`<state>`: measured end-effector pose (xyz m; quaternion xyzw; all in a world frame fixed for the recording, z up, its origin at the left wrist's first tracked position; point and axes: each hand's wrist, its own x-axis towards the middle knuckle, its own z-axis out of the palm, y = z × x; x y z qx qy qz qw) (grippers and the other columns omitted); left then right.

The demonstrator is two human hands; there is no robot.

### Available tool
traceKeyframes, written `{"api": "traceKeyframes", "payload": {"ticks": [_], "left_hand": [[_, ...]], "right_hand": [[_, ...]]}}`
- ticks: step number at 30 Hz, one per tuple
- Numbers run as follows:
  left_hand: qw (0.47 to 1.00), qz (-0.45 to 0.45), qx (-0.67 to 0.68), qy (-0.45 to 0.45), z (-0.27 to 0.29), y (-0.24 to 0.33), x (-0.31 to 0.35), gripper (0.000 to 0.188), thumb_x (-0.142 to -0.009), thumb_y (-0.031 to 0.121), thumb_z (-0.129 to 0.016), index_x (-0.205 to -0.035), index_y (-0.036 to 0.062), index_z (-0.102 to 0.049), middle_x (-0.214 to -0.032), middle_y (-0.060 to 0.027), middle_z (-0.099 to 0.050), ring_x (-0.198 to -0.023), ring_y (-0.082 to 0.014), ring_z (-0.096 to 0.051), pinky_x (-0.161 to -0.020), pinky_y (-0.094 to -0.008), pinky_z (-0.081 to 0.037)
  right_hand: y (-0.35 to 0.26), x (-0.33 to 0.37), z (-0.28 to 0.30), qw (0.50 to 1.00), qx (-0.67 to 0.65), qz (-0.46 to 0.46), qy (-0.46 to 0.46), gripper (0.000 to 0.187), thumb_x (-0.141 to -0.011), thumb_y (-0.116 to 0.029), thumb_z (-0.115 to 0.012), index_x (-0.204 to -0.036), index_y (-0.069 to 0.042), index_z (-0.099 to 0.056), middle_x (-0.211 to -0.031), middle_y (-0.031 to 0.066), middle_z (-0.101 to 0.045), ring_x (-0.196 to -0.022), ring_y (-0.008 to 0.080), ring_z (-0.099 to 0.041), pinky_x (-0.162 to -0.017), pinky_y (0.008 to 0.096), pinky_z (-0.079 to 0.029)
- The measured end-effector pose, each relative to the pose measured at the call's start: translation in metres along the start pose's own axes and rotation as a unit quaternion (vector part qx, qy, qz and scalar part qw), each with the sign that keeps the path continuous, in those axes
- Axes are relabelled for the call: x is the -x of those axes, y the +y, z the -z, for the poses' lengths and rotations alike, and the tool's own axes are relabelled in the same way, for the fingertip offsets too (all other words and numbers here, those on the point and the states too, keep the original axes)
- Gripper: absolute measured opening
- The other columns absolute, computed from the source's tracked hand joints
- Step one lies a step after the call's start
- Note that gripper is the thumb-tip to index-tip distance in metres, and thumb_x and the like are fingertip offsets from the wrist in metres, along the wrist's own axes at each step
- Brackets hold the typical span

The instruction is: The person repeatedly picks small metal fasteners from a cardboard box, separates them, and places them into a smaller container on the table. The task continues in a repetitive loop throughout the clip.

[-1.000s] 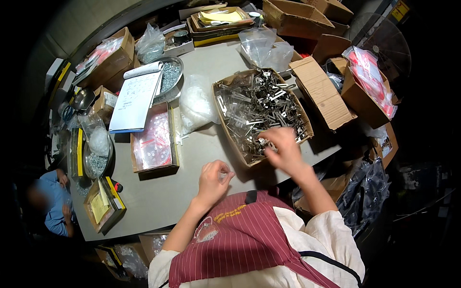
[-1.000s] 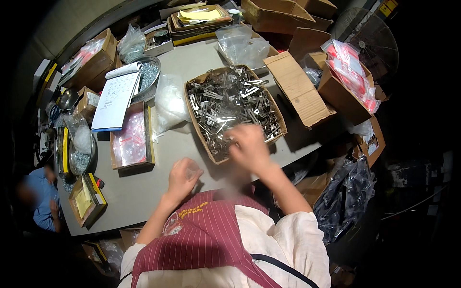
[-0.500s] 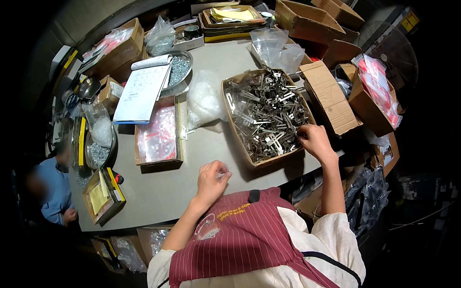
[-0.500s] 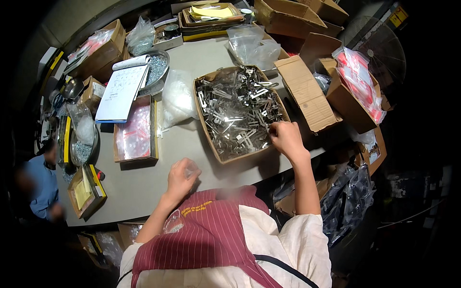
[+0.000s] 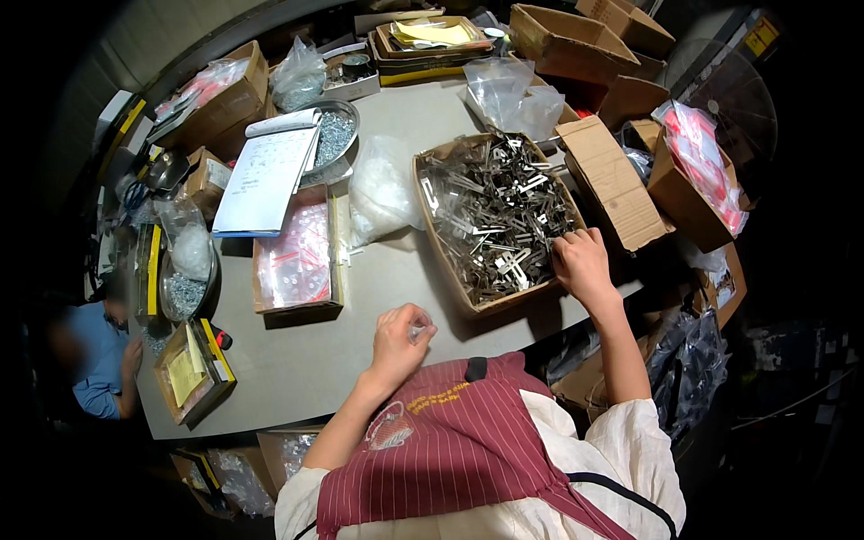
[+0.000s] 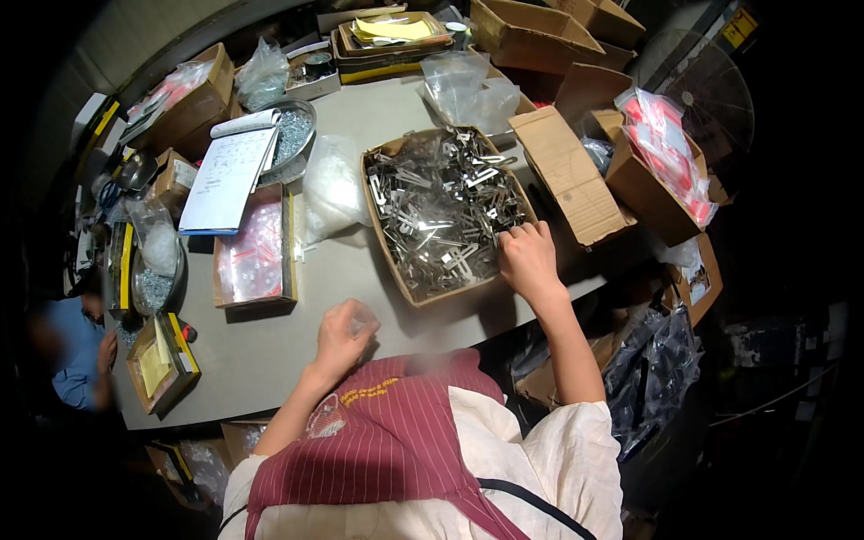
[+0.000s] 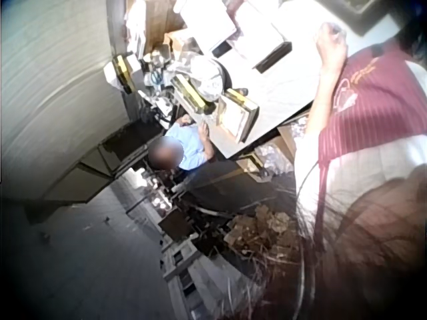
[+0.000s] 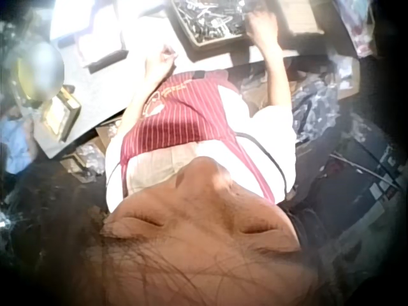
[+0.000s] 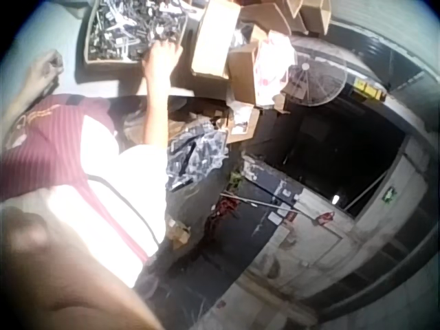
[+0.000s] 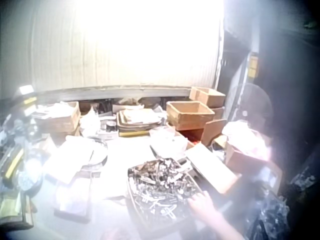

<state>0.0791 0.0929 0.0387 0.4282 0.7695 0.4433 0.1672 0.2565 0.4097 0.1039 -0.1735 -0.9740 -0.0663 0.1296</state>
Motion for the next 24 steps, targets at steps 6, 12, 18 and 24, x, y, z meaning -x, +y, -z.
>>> {"api": "traceKeyframes", "payload": {"ticks": [6, 12, 18, 24], "left_hand": [[0.999, -0.017, -0.02, 0.029, 0.005, 0.003, 0.001, 0.018, -0.082, 0.015, -0.077, -0.09, 0.0083, -0.063, -0.087, -0.0072, -0.069, -0.089, -0.0326, -0.064, -0.088, -0.0438, -0.045], [0.996, -0.077, 0.008, 0.037, 0.007, 0.026, -0.02, 0.019, -0.082, 0.015, -0.077, -0.09, 0.007, -0.062, -0.086, -0.0091, -0.068, -0.087, -0.0337, -0.064, -0.085, -0.0434, -0.046], [0.989, -0.137, 0.016, 0.047, 0.01, 0.064, -0.037, 0.016, -0.086, 0.01, -0.065, -0.101, 0.0032, -0.064, -0.099, -0.0158, -0.068, -0.1, -0.0376, -0.064, -0.089, -0.0455, -0.048], [0.983, -0.154, 0.018, 0.099, 0.004, 0.05, -0.028, 0.022, -0.081, 0.008, -0.066, -0.101, 0.0006, -0.061, -0.093, -0.0184, -0.065, -0.093, -0.0411, -0.061, -0.084, -0.0471, -0.045]], "right_hand": [[0.002, -0.015, 0.03, 0.981, 0.054, -0.054, 0.177, 0.023, -0.074, -0.015, -0.077, -0.089, -0.01, -0.061, -0.086, 0.0079, -0.058, -0.087, 0.0275, -0.057, -0.086, 0.0428, -0.042], [-0.048, -0.029, 0.069, 0.928, -0.29, -0.064, 0.224, 0.008, -0.078, -0.003, -0.073, -0.082, -0.005, -0.066, -0.078, 0.0059, -0.062, -0.078, 0.0218, -0.058, -0.08, 0.0353, -0.044], [-0.122, -0.034, 0.073, 0.907, -0.396, 0.113, 0.091, 0.01, -0.077, -0.01, -0.075, -0.083, -0.005, -0.069, -0.08, 0.0056, -0.064, -0.08, 0.0223, -0.059, -0.082, 0.0367, -0.043], [-0.155, -0.041, 0.064, 0.96, -0.228, 0.152, 0.056, 0.022, -0.073, -0.021, -0.074, -0.088, -0.007, -0.064, -0.081, 0.0087, -0.058, -0.083, 0.0286, -0.057, -0.09, 0.0415, -0.042]]}}
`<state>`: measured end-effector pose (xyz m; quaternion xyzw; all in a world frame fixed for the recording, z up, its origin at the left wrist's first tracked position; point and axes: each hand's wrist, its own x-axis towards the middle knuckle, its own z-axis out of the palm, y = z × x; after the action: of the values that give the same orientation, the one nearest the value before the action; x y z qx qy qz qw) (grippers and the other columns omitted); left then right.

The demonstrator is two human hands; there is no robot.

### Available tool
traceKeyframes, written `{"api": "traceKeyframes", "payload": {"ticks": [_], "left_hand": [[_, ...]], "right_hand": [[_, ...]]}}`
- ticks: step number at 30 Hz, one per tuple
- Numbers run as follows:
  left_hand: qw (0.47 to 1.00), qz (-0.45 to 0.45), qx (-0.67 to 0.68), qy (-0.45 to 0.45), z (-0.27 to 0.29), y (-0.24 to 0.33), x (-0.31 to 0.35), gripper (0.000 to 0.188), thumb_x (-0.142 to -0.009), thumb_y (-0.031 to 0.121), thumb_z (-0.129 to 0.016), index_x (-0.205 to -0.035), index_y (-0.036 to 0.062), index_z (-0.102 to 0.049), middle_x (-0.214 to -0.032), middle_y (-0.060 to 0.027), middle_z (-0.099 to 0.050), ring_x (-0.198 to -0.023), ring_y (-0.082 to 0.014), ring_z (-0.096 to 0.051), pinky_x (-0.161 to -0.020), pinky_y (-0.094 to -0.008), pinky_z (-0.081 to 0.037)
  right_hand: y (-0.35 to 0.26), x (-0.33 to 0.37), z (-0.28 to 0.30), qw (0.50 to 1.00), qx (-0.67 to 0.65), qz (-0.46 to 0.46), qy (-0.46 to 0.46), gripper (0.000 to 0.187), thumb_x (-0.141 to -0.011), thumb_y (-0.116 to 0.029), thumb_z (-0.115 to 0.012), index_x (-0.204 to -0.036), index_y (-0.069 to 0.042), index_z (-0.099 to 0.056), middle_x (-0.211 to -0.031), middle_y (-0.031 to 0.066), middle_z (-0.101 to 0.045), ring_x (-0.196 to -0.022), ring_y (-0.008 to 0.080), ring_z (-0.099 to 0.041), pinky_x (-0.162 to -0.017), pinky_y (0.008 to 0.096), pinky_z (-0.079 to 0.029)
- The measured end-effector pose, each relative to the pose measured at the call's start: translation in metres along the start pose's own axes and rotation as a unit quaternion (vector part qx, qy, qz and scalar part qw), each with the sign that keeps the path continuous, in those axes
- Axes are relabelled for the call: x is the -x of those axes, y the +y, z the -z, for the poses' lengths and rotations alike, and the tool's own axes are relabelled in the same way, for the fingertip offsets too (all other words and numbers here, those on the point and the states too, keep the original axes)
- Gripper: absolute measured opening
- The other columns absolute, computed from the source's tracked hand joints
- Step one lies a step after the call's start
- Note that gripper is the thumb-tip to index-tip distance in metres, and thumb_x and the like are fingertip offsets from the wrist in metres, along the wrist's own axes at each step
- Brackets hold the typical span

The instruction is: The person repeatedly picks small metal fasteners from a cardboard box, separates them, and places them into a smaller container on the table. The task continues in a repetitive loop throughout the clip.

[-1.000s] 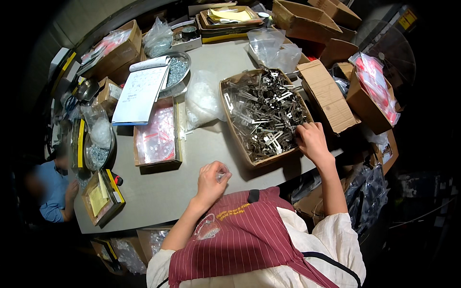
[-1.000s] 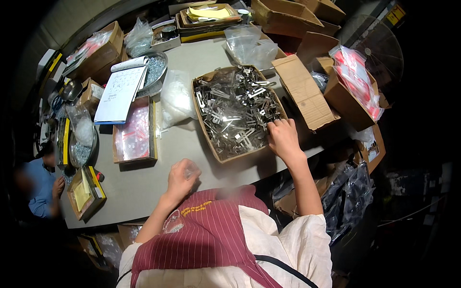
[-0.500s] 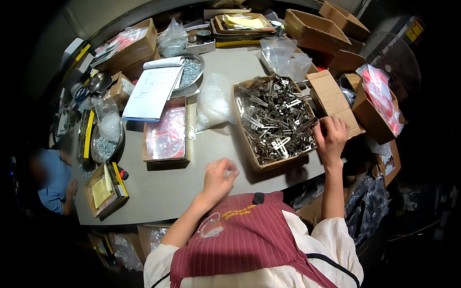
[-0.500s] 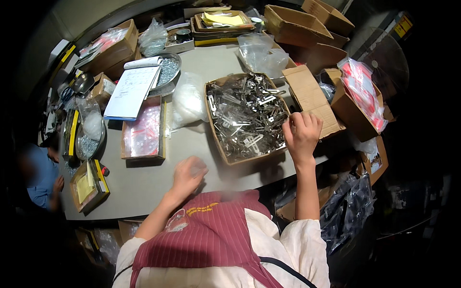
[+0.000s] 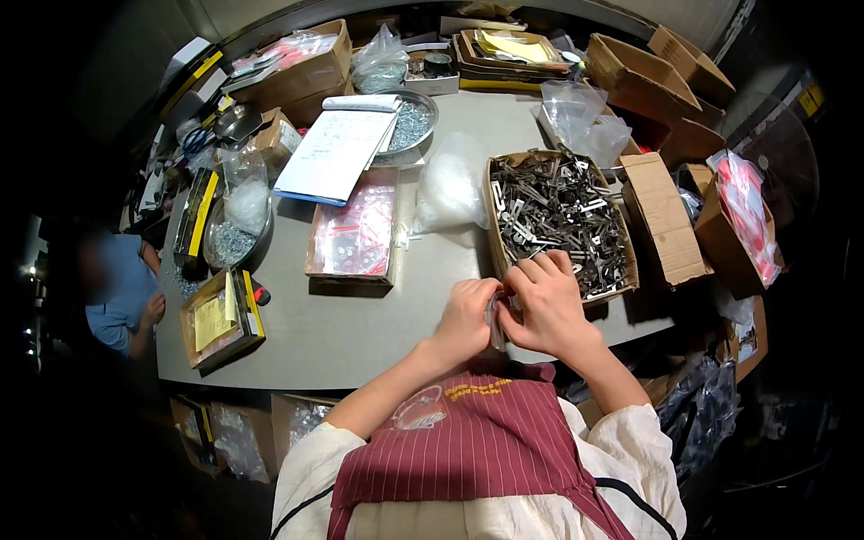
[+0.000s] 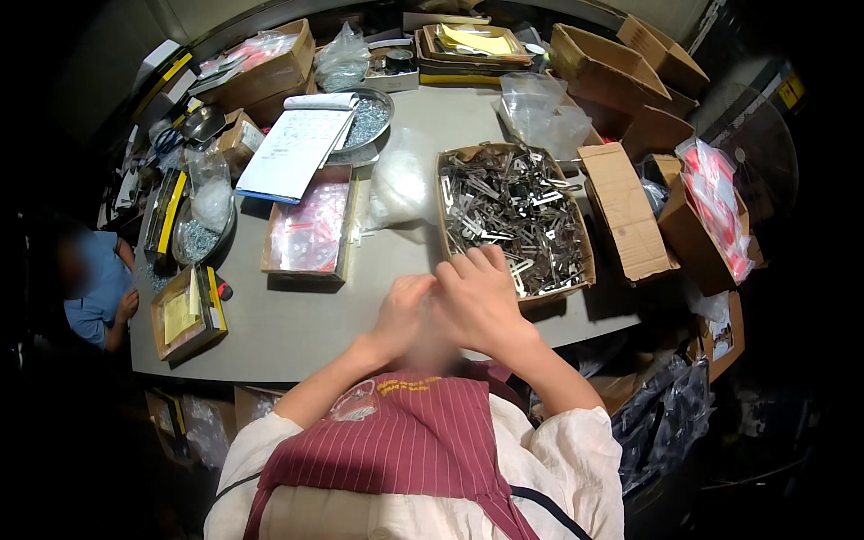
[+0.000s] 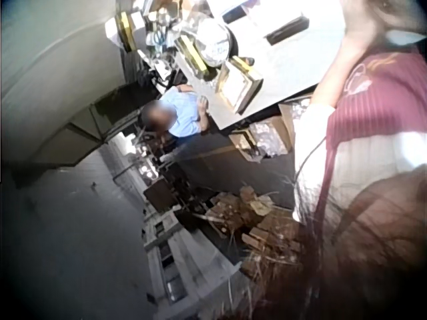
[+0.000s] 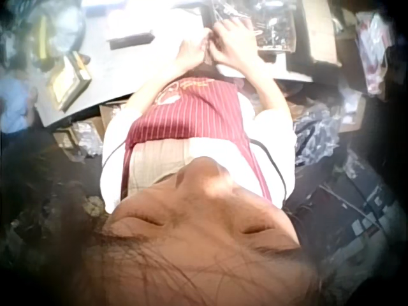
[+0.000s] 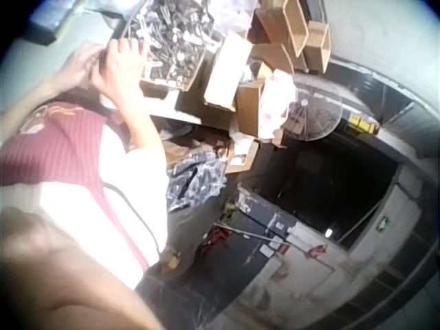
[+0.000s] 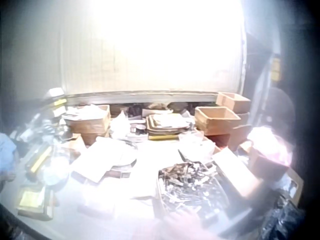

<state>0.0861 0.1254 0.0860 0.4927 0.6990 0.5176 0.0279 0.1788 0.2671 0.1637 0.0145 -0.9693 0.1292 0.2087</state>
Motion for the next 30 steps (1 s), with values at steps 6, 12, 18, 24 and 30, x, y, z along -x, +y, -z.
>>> {"api": "traceKeyframes", "payload": {"ticks": [6, 12, 18, 24, 30], "left_hand": [[0.971, 0.181, 0.148, -0.046, 0.0, 0.0, 0.014, 0.028, -0.079, 0.011, -0.071, -0.104, -0.0003, -0.063, -0.089, -0.015, -0.068, -0.08, -0.0302, -0.067, -0.074, -0.0388, -0.051], [0.911, 0.239, 0.316, -0.118, 0.017, -0.019, 0.023, 0.033, -0.076, 0.003, -0.071, -0.109, 0.0005, -0.066, -0.088, -0.0025, -0.066, -0.084, -0.0091, -0.061, -0.074, -0.0283, -0.051], [0.913, 0.23, 0.325, -0.088, 0.046, -0.004, 0.013, 0.039, -0.08, 0.008, -0.076, -0.116, 0.0, -0.066, -0.103, -0.0053, -0.069, -0.097, -0.0104, -0.064, -0.087, -0.0289, -0.052], [0.931, 0.247, 0.266, 0.021, 0.074, 0.001, 0.021, 0.022, -0.096, 0.005, -0.068, -0.116, -0.0032, -0.073, -0.105, -0.0058, -0.076, -0.095, -0.0099, -0.068, -0.086, -0.0249, -0.054], [0.927, 0.224, 0.264, 0.144, 0.081, 0.002, 0.032, 0.011, -0.096, 0.006, -0.068, -0.101, -0.0031, -0.072, -0.092, -0.0065, -0.076, -0.085, -0.0087, -0.068, -0.077, -0.0267, -0.056]], "right_hand": [[0.002, -0.01, 0.0, 0.994, -0.093, 0.006, -0.062, 0.032, -0.072, -0.02, -0.072, -0.101, -0.008, -0.066, -0.105, 0.0097, -0.061, -0.109, 0.0305, -0.056, -0.112, 0.0497, -0.03], [0.003, -0.009, 0.005, 0.978, -0.139, 0.097, -0.124, 0.02, -0.075, -0.015, -0.069, -0.095, -0.012, -0.072, -0.121, 0.0054, -0.062, -0.133, 0.0298, -0.047, -0.121, 0.0587, -0.016], [-0.007, -0.015, -0.003, 0.984, -0.151, 0.09, -0.038, 0.016, -0.078, -0.015, -0.077, -0.091, -0.01, -0.07, -0.122, 0.0061, -0.065, -0.133, 0.0302, -0.05, -0.121, 0.0567, -0.019], [-0.007, -0.02, -0.013, 0.977, -0.204, 0.058, -0.005, 0.014, -0.085, -0.011, -0.071, -0.098, -0.007, -0.068, -0.112, 0.0093, -0.066, -0.115, 0.031, -0.06, -0.109, 0.0496, -0.038], [-0.028, -0.025, -0.031, 0.958, -0.288, -0.014, -0.004, 0.015, -0.089, -0.008, -0.074, -0.099, 0.0, -0.066, -0.093, 0.0114, -0.068, -0.085, 0.0244, -0.067, -0.075, 0.0342, -0.052]]}}
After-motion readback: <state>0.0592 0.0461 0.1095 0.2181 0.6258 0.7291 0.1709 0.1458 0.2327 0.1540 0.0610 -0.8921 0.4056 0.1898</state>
